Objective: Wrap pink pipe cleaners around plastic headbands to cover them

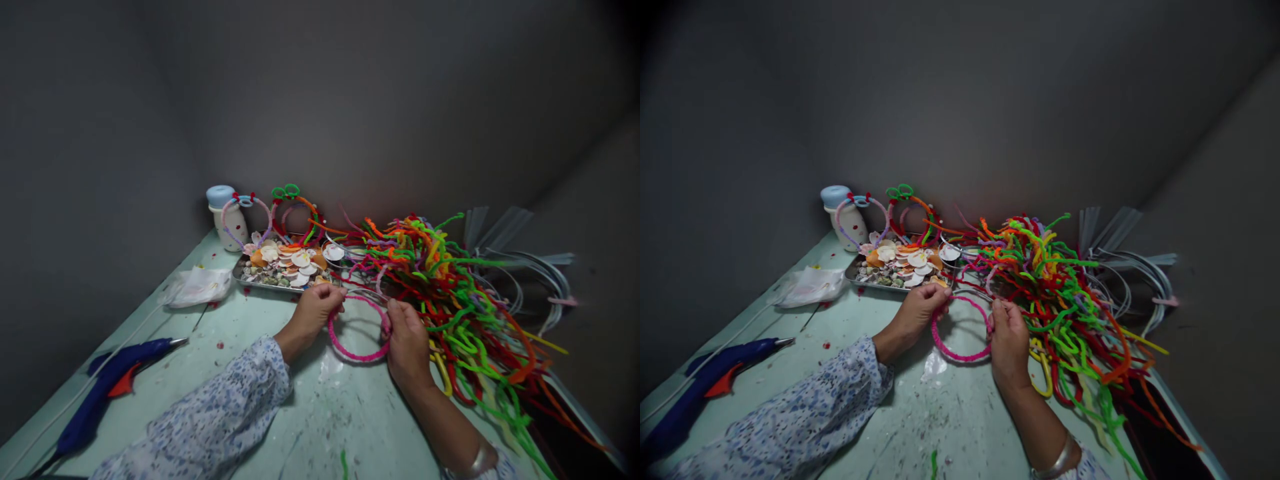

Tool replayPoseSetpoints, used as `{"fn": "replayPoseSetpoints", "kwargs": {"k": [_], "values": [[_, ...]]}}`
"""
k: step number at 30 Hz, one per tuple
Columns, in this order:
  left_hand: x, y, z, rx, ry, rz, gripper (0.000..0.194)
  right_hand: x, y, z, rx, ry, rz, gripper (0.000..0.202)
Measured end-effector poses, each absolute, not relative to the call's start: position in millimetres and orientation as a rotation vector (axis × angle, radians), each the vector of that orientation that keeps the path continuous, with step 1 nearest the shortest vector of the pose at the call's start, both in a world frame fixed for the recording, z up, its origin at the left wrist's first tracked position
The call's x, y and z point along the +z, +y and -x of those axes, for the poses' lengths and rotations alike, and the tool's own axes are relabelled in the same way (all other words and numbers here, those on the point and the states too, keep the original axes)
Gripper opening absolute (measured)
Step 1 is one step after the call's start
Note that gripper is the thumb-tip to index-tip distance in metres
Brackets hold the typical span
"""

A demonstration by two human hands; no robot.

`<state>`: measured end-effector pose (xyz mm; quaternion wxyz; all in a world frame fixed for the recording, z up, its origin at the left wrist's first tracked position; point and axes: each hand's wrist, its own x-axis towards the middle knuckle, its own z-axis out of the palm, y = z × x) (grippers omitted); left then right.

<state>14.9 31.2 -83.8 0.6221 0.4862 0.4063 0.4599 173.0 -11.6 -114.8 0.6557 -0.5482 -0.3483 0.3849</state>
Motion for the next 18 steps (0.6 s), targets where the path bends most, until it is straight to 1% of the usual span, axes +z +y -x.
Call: {"fn": "replayPoseSetpoints", "kwargs": {"k": [5, 9, 13, 18], "values": [[-85.0, 30.0, -15.3, 1.089, 0.952, -1.171, 0.035, -115.5, -12.2, -172.8, 0.878, -0.787, 1.233, 0.033], [-84.0, 28.0, -13.6, 1.069, 0.879, -1.115, 0.036, -118.3, -11.0, -172.4, 0.920, -0.720, 1.203, 0.031], [-83.5, 27.0, -11.6, 1.062, 0.820, -1.085, 0.029, -118.0, -10.7, -171.9, 0.935, -0.707, 1.193, 0.030], [-82.2, 27.3, -10.8, 1.065, 0.880, -1.152, 0.025, -115.4, -11.5, -171.2, 0.911, -0.730, 1.222, 0.031]]}}
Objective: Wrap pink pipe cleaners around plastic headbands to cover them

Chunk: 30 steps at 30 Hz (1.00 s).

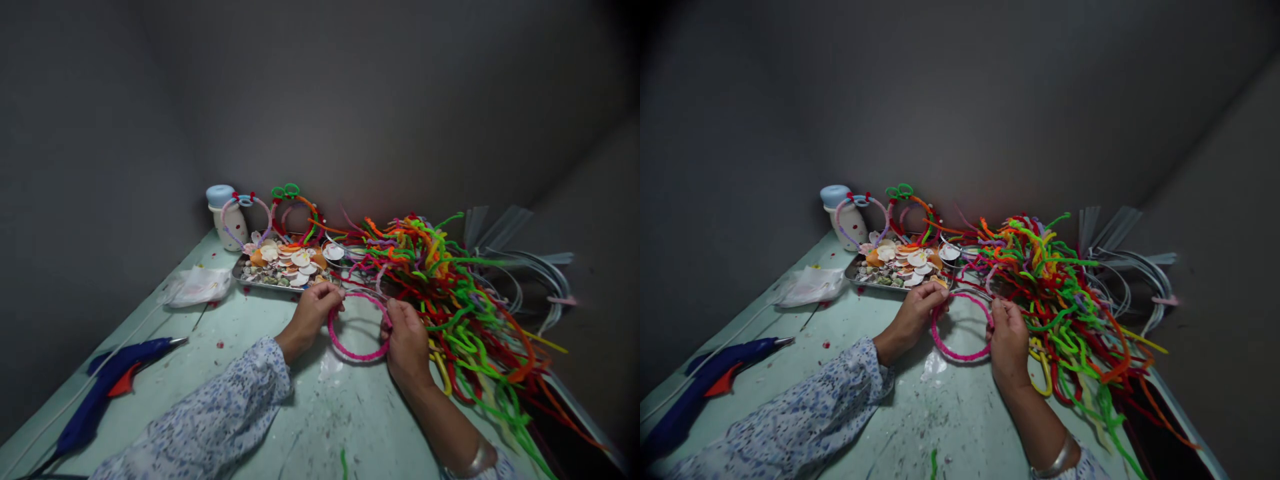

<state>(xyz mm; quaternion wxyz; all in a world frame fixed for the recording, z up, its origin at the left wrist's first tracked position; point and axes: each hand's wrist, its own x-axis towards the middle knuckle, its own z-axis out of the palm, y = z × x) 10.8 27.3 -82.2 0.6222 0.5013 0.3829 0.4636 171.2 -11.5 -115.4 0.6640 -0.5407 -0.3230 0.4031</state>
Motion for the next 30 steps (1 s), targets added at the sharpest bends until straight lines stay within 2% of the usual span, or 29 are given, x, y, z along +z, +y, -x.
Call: {"fn": "replayPoseSetpoints", "kwargs": {"k": [14, 30], "values": [[-81.8, 23.4, -16.4, 1.213, 1.079, -1.366, 0.009, -115.3, -11.7, -171.9, 0.914, -0.756, 1.211, 0.031], [-88.6, 21.0, -17.8, 1.243, 1.346, -1.749, 0.011, -118.9, -10.7, -172.9, 0.934, -0.756, 1.185, 0.031]]}}
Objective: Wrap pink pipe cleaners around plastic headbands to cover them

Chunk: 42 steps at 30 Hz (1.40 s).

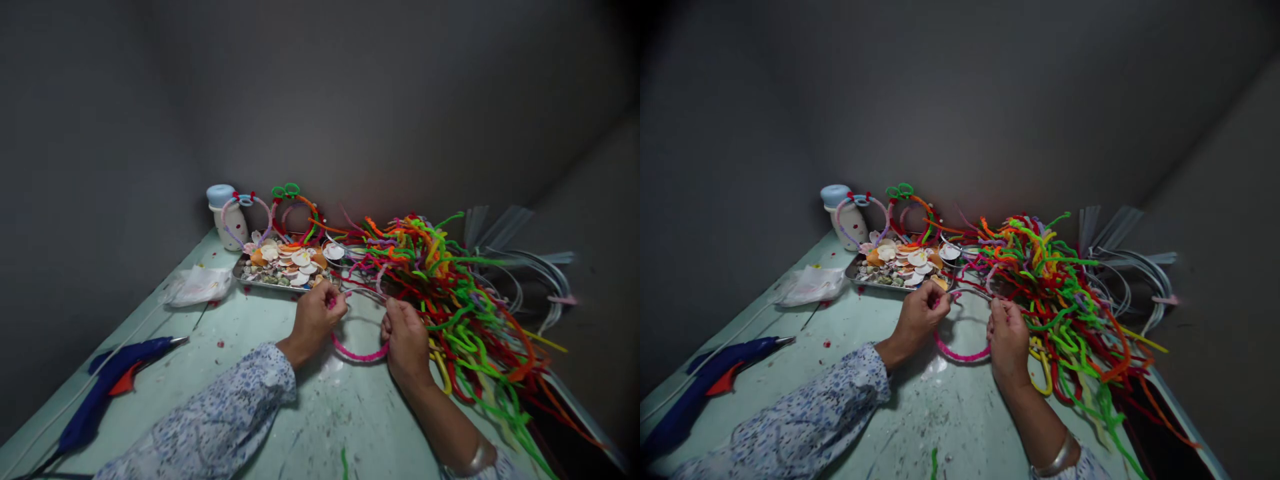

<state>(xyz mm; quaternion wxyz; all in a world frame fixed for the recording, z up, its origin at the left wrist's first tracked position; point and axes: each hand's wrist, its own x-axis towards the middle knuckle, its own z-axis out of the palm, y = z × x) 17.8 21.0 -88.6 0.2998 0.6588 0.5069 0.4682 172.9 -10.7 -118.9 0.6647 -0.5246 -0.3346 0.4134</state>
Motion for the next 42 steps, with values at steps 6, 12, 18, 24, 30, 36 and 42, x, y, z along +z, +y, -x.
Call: {"fn": "replayPoseSetpoints", "kwargs": {"k": [6, 12, 18, 24, 30, 36, 42], "values": [[-86.1, 18.0, -18.0, 1.248, 1.411, -1.812, 0.011, -120.9, -10.3, -173.2, 0.931, -0.749, 1.170, 0.030], [-83.4, 20.3, -14.9, 1.196, 1.132, -1.460, 0.024, -118.9, -10.2, -172.6, 0.937, -0.734, 1.154, 0.028], [-82.8, 27.6, -15.0, 0.976, 0.956, -0.956, 0.040, -117.6, -10.3, -172.9, 0.944, -0.738, 1.142, 0.027], [-79.0, 30.8, -12.5, 0.777, 0.766, -0.655, 0.039, -118.6, -10.4, -173.0, 0.939, -0.753, 1.130, 0.027], [-73.4, 30.7, -9.6, 0.696, 0.665, -0.475, 0.028, -119.5, -10.1, -173.4, 0.939, -0.759, 1.115, 0.026], [-71.5, 31.2, -8.1, 0.645, 0.621, -0.380, 0.025, -117.6, -11.4, -172.6, 0.952, -0.753, 1.107, 0.026], [-68.2, 28.6, -8.7, 0.665, 0.593, -0.356, 0.022, -116.5, -11.8, -172.5, 0.942, -0.748, 1.105, 0.026]]}}
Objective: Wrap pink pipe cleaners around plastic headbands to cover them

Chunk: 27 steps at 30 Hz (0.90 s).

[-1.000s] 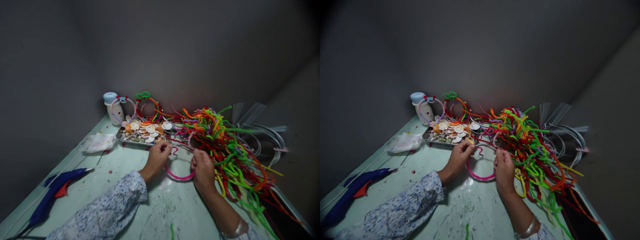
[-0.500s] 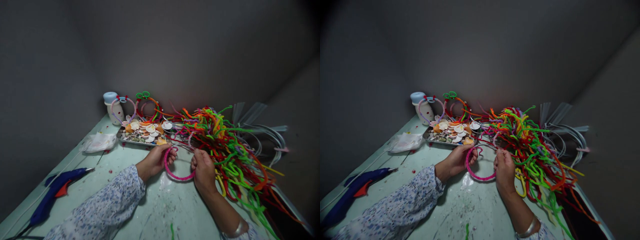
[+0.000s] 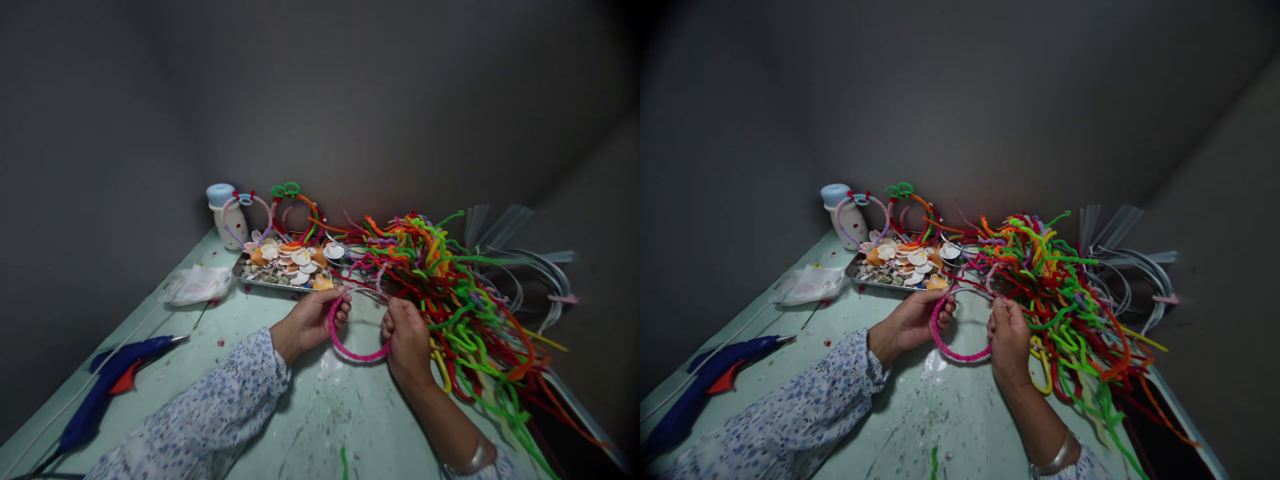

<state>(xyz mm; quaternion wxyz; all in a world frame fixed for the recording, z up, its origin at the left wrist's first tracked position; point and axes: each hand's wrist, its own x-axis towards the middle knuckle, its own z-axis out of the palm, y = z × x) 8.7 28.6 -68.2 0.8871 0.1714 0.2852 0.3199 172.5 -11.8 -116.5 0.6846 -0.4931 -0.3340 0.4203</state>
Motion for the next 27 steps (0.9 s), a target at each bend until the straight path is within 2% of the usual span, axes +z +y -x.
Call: {"fn": "replayPoseSetpoints", "kwargs": {"k": [17, 27], "values": [[-71.1, 29.6, -8.8, 0.700, 0.494, -0.302, 0.020, -113.6, -12.2, -171.1, 0.962, -0.710, 1.010, 0.027], [-69.9, 28.8, -10.4, 0.753, 0.548, -0.333, 0.010, -113.2, -11.0, -171.1, 0.948, -0.698, 0.963, 0.027]]}}
